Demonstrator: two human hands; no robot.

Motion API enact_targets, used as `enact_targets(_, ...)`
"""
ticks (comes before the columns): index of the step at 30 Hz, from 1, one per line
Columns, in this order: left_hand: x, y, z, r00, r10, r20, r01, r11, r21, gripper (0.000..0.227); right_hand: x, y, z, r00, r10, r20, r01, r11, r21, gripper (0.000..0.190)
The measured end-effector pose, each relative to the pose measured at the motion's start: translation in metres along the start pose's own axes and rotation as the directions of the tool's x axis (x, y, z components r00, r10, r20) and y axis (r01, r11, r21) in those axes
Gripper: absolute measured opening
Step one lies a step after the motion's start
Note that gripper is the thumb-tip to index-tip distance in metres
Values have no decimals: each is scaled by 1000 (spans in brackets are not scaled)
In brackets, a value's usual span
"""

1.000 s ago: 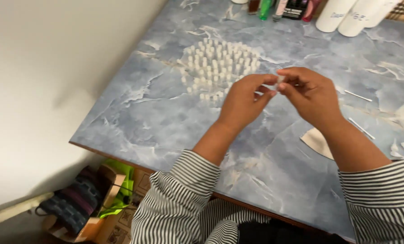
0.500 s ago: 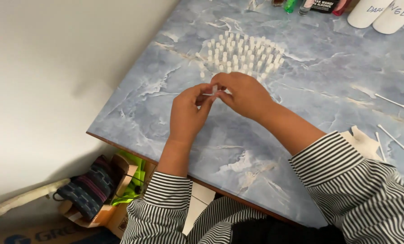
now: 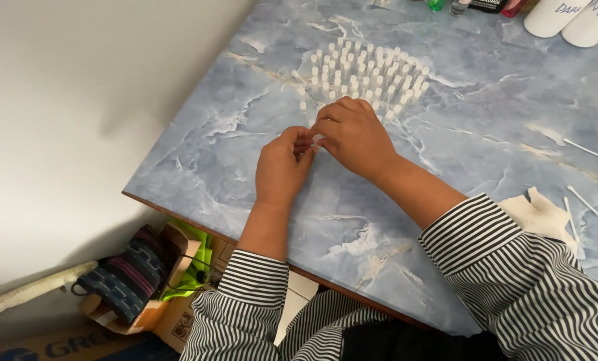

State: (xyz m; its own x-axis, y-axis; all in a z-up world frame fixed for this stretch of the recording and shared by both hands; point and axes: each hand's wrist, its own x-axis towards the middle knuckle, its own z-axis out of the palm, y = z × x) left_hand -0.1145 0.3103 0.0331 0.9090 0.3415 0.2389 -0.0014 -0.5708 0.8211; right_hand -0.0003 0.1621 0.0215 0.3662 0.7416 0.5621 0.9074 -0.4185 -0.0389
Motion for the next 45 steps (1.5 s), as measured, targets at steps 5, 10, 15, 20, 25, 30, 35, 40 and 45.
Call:
enact_targets(5,1,6,-1,999,-31,18,30,998,54,19,-1,2,4,999,-40,14,41,998,-40,18)
enact_targets(10,2,4,0,998,-42,36,38,993,116,16,-2,5,10,999,-32,6,32,998,-46,17)
enact_targets(15,1,-4,5,999,-20,38,13,983,181,9,-3,7,8,998,-63,6,63,994,-87,17)
enact_targets(20,4,-7,9,1000,-8,21,3,978,209,8,-4,5,11,998,-68,-9,66,989,-131,20)
enact_targets(25,6,-11,11,1000,2,12,-5,977,214,7,-3,0,9,999,-51,-10,49,989,-138,19)
enact_targets(30,5,-6,8,1000,12,-10,-10,983,184,7,-5,0,6,999,-49,-12,47,988,-144,23)
enact_targets(35,3,-14,9,998,39,-46,-29,980,199,7,-6,-6,-8,999,-34,-20,32,993,-109,27)
enact_targets(40,-5,9,4,935,282,-213,-263,958,114,10,-10,-12,-45,997,2,-78,-6,998,-58,26)
enact_targets(45,-5,63,7,866,454,-209,-465,885,-1,13,-23,0,-86,982,61,-177,-49,996,72,19)
